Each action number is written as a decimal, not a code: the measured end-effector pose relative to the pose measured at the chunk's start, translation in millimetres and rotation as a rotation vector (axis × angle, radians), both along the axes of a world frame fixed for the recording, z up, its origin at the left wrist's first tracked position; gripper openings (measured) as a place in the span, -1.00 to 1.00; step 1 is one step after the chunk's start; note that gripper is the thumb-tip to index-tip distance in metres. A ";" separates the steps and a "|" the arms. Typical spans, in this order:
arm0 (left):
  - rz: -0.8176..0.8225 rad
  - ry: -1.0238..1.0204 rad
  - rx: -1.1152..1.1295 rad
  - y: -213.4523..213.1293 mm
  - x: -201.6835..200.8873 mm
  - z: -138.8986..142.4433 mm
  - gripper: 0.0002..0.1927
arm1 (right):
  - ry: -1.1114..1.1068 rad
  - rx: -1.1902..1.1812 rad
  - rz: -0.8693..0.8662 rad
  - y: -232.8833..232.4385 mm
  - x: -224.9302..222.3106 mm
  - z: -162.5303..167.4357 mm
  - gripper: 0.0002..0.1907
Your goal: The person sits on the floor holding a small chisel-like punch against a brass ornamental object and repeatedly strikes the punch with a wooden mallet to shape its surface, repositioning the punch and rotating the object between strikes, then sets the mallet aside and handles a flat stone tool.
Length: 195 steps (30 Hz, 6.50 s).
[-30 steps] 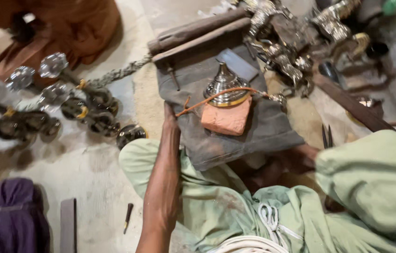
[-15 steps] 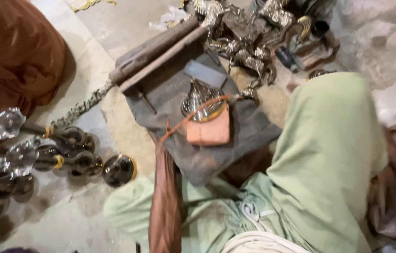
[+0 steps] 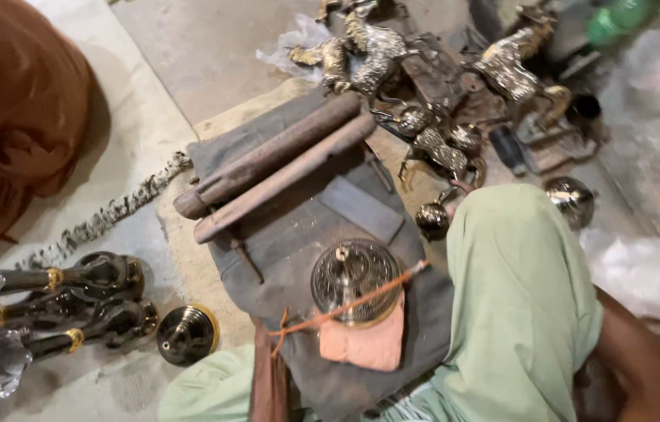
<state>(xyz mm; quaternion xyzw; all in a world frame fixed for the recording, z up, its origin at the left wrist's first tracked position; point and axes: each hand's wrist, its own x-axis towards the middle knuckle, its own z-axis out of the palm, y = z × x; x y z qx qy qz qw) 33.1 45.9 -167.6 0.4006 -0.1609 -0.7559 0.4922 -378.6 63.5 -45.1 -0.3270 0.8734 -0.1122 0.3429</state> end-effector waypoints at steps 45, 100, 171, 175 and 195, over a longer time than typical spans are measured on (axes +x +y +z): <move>0.195 0.186 0.302 -5.2 12.2 106.5 -0.53 | 0.036 -0.744 0.954 -179.4 69.1 79.8 -0.46; 0.580 0.106 -0.225 108.1 -27.4 114.7 -0.79 | 0.215 -0.593 1.312 -4.2 80.1 43.5 -0.56; 0.214 -1.904 -0.338 49.8 65.3 158.1 -0.76 | 0.737 -0.638 0.062 47.9 -172.6 83.2 -0.76; 0.277 -1.957 -0.444 45.0 83.4 168.2 -0.67 | 0.592 -0.655 0.185 41.7 -158.3 68.5 -0.84; -0.066 -1.070 -0.824 -31.8 -5.6 265.9 -0.61 | -0.322 -0.631 0.986 37.1 88.2 81.8 -0.68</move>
